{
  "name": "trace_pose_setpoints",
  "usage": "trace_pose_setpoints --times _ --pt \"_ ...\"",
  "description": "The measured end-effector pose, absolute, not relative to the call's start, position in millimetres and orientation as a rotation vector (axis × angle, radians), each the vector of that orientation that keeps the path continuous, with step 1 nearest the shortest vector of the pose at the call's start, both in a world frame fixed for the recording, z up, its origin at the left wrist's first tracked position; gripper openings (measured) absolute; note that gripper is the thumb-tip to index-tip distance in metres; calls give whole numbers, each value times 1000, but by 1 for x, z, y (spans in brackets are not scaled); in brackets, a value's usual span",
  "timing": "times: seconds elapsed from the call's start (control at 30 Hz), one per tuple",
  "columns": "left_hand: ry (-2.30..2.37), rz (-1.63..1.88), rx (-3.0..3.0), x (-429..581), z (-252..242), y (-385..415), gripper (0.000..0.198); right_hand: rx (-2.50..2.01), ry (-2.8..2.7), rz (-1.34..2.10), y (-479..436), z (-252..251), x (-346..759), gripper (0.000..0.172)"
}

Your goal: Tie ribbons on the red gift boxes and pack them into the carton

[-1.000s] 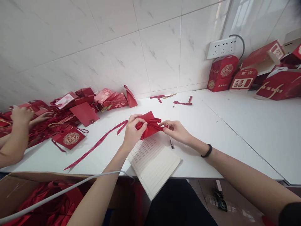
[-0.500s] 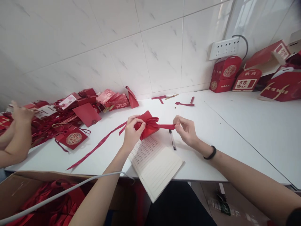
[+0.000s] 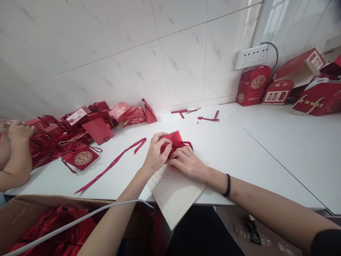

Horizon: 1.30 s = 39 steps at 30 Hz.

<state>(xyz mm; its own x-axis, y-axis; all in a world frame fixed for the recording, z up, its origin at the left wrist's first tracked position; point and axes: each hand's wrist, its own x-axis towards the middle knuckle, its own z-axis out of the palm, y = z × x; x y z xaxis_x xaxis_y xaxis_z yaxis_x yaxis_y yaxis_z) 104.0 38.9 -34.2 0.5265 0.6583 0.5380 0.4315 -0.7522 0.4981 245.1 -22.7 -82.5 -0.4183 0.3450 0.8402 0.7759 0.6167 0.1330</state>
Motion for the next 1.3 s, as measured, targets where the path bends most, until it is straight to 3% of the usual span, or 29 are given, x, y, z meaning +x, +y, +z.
trace_pose_setpoints --times 0.37,0.73,0.93,1.3 --pt "898 1066 2476 100 -36 50 17 -924 -2044 -577 -18 -84 248 27" --pt "882 1090 2483 99 -37 51 20 -792 -2075 -618 -19 -82 250 21" --pt "883 1134 2517 101 -39 54 4 -726 -2097 -569 -20 -81 253 20" --pt "907 1174 2532 103 -41 54 3 -702 -1996 -529 -21 -85 248 16"
